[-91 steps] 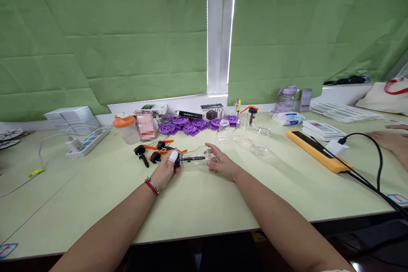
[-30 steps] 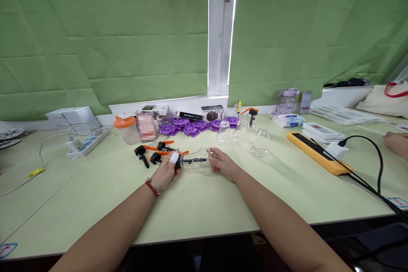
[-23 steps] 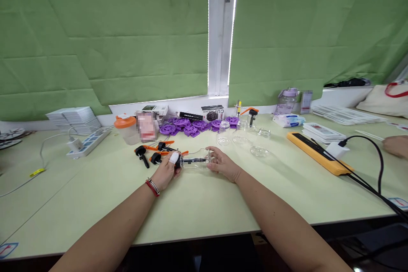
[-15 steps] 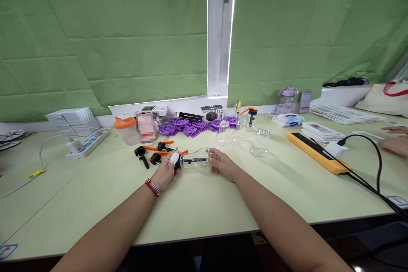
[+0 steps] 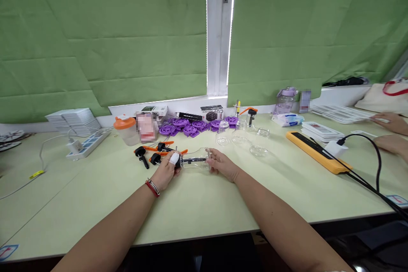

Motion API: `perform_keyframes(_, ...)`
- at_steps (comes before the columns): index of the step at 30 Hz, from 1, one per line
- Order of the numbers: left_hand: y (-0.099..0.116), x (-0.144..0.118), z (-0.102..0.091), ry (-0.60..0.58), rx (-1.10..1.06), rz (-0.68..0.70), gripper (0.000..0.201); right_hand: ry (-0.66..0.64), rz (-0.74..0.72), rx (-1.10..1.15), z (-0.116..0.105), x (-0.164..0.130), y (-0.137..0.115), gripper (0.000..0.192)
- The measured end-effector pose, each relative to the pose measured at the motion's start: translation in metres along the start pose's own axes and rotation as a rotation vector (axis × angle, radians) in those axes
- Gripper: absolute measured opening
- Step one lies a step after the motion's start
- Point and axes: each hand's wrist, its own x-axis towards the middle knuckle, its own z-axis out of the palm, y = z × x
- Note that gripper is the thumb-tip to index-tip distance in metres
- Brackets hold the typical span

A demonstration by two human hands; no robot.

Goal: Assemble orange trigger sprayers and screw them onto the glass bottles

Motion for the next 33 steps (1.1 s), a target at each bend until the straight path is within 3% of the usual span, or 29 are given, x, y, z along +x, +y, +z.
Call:
perform_keyframes(4,-0.0014,0.001,-0.0014,0.017,-0.006,-0.011,0.035,-0.016,-0.041,-0.018,0.0003,-0.0015,-0.0012,0.078)
perform_keyframes(10,0.0012,-0.0009,0.0004,-0.024,0.026,0.009,0.034,0.039,0.057,0.01,-0.0002,0.0034,0.0033,0.053)
perform_keyframes(17,0.0018,-0.0005,-0.0002,0.017,-0.025,-0.006,0.032,-0.005,-0.042,-0.016,-0.0009,-0.0008,0.0011,0.082)
perform_keyframes(22,0.0031,-0.0023,0.0004,-0.017,-0.023,-0.008,0.033,0.014,0.043,-0.043,0.0005,0.0019,0.0014,0.064)
perform_keyframes(30,0.0029,-0.001,-0.0001,0.02,0.003,-0.028,0.035,-0.015,-0.025,-0.067,0.0012,-0.0009,-0.0019,0.081)
perform_keyframes(33,0.0032,-0.002,0.0,-0.002,0.003,-0.023,0.035,-0.021,0.021,-0.059,0.0018,-0.0003,-0.0037,0.07)
